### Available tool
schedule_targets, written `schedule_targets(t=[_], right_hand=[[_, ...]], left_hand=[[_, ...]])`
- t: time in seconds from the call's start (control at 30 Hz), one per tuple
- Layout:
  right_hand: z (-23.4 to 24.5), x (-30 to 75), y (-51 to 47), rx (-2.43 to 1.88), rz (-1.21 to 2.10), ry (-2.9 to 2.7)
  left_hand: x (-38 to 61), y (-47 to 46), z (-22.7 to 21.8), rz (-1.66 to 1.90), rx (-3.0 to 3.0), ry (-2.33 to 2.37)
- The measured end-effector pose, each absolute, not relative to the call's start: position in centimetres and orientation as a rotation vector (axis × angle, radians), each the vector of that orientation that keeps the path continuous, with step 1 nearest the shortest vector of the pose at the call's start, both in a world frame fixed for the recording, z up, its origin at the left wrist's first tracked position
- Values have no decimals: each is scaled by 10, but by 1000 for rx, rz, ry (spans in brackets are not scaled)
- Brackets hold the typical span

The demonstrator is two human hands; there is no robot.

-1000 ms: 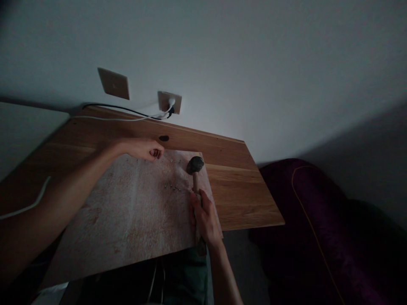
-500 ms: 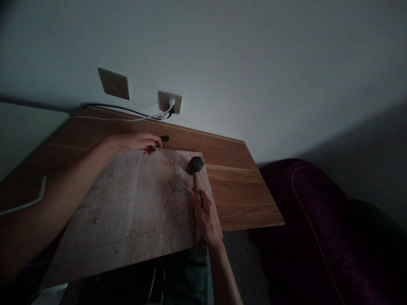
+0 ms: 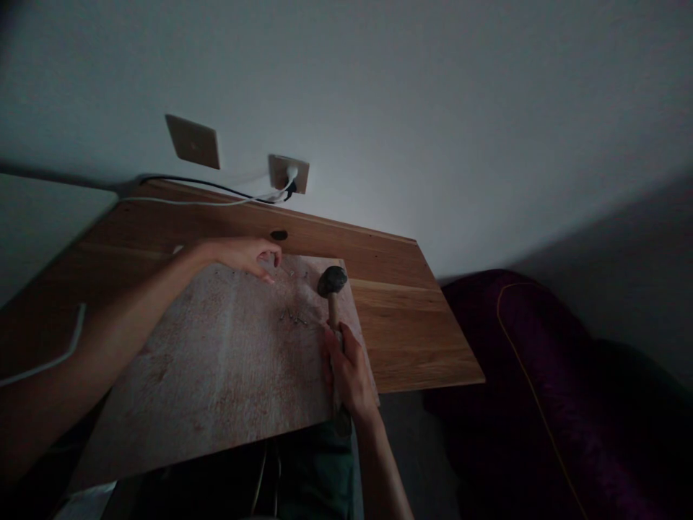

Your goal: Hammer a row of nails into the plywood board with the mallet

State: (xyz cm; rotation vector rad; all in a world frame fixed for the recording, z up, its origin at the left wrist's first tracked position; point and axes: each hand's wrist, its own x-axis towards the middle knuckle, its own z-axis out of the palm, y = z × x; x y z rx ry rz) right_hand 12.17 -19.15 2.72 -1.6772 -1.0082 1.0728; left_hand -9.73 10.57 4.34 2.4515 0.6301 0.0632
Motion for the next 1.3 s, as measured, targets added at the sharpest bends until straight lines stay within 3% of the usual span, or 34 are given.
schedule_targets(t=[0.47, 1.3], right_hand=[[29, 121, -192, -1666, 1075, -990], [29, 121, -191, -1669, 1080, -1014]], left_hand=[[-95, 107, 40, 61, 2443, 598], [-102, 133, 10, 374, 2365, 860]])
